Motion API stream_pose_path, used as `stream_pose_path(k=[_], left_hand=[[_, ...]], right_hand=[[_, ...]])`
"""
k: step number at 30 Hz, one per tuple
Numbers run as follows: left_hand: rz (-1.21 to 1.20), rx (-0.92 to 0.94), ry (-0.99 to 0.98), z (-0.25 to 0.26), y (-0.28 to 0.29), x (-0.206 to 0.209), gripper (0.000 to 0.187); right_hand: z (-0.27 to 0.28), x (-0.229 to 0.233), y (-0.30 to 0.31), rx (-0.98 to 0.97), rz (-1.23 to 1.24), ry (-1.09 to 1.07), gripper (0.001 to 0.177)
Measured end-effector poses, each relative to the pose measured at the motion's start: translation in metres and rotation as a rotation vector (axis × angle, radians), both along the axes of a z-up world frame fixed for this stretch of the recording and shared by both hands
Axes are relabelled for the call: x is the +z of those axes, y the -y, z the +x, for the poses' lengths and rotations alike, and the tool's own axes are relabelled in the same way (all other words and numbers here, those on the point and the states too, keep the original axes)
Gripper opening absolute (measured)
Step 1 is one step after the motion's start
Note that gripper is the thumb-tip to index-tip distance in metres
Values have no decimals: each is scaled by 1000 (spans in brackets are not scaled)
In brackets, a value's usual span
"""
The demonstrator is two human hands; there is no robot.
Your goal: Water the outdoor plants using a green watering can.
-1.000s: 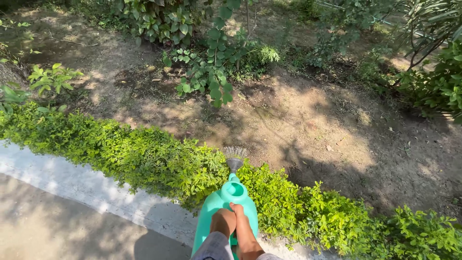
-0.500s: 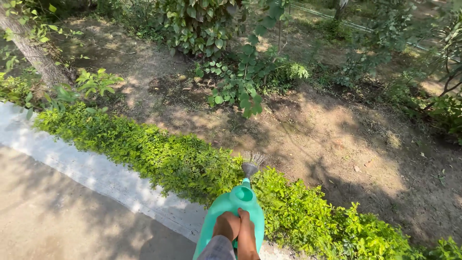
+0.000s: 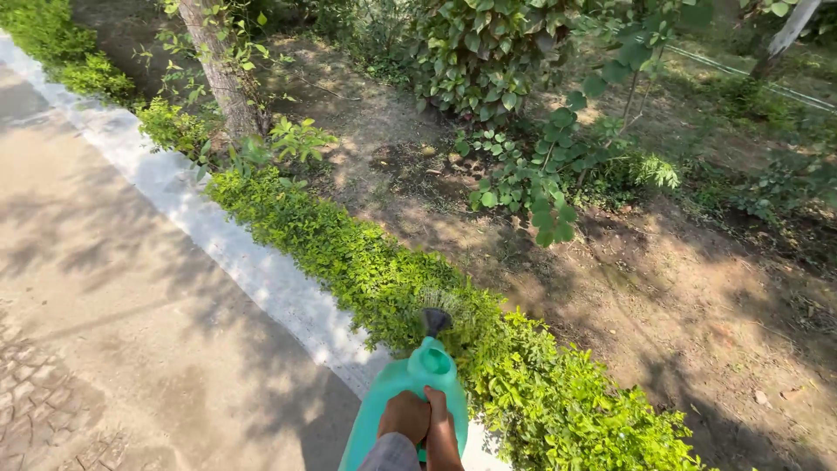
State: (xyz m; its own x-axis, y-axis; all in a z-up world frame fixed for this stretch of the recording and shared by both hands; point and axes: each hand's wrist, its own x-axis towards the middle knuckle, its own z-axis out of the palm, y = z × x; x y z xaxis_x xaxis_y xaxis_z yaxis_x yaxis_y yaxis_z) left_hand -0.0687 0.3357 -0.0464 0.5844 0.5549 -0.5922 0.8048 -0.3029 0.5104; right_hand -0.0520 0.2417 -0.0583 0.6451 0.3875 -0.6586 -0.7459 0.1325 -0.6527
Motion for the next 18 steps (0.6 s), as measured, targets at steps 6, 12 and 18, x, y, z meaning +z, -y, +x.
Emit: stream_pose_path(k=[6, 12, 18], left_hand=[[-7, 71, -5, -6, -41, 4, 41], [-21, 208, -2, 11, -61, 5, 43], [67, 216, 65, 61, -96, -29, 48]], right_hand=[[15, -21, -39, 214, -49, 171, 57], [37, 20, -69, 249, -84, 141, 58], [69, 80, -91, 450, -125, 127, 77]])
